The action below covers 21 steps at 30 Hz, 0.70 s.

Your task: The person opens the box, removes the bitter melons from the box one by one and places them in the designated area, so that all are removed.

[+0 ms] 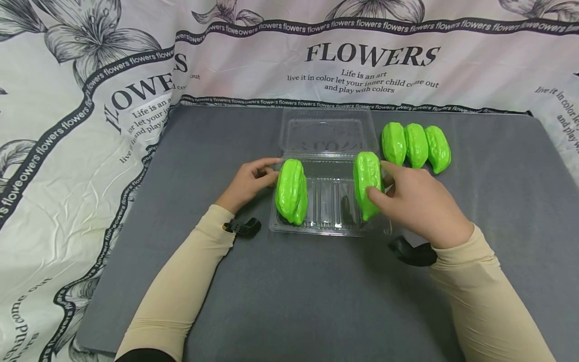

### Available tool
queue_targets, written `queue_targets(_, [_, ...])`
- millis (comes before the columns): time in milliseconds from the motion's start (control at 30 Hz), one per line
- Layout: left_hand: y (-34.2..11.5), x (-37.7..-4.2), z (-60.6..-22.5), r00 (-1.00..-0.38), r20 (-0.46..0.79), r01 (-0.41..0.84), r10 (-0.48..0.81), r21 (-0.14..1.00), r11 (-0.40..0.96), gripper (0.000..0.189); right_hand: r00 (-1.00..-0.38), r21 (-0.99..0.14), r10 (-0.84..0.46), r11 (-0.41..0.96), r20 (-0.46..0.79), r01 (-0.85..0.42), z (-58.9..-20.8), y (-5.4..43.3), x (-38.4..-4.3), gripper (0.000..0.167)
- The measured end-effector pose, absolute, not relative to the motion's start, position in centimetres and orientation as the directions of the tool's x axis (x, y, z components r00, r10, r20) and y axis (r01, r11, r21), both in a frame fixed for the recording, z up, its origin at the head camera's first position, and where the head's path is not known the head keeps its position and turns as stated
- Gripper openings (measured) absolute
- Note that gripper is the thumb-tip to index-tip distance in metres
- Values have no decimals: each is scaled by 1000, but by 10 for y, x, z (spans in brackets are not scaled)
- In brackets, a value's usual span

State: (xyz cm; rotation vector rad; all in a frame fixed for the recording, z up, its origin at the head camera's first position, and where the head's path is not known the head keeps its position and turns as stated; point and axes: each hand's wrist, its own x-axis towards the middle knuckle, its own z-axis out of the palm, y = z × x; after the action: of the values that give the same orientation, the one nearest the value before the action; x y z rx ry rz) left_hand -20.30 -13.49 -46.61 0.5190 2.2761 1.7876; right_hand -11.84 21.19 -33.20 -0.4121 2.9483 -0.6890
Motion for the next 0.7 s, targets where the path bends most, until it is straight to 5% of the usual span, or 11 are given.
queue_targets(700, [-134, -202, -465, -922, 56, 160, 384, 957, 243, 43, -974, -399, -185, 909, -132, -119, -329, 261, -117, 36])
